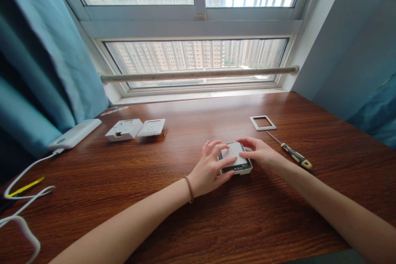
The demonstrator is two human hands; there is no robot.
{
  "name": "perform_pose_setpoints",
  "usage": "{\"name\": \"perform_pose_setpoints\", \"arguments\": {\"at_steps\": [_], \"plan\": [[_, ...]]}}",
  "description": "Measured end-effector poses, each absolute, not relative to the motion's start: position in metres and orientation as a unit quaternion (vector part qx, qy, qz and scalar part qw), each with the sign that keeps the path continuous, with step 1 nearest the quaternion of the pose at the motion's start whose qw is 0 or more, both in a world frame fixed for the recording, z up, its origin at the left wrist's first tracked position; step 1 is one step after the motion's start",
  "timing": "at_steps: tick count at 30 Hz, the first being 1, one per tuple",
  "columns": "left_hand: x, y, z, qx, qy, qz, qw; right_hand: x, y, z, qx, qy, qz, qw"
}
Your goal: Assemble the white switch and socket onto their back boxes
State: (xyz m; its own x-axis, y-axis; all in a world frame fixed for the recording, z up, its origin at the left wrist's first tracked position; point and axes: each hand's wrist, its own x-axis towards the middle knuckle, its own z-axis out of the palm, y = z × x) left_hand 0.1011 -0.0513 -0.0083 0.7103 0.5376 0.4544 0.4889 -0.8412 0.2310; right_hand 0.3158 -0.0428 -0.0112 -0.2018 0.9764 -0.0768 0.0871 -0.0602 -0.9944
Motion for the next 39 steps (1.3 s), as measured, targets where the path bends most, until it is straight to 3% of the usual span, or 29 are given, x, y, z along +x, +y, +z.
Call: {"name": "perform_pose_setpoints", "arguments": {"at_steps": [10, 23, 30, 39], "plan": [[0.103, -0.055, 0.002, 0.931, 0.271, 0.234, 0.068, 0.319, -0.038, -0.015, -0.502, -0.599, 0.484, 0.394], [0.107, -0.059, -0.007, 0.927, 0.265, 0.264, 0.008, 0.317, -0.039, -0.023, -0.476, -0.518, 0.564, 0.433], [0.102, -0.056, -0.015, 0.938, 0.225, 0.264, -0.018, 0.32, -0.042, -0.018, -0.455, -0.541, 0.59, 0.391], [0.1, -0.054, -0.015, 0.944, 0.201, 0.261, 0.001, 0.32, -0.042, -0.018, -0.472, -0.595, 0.529, 0.379]]}}
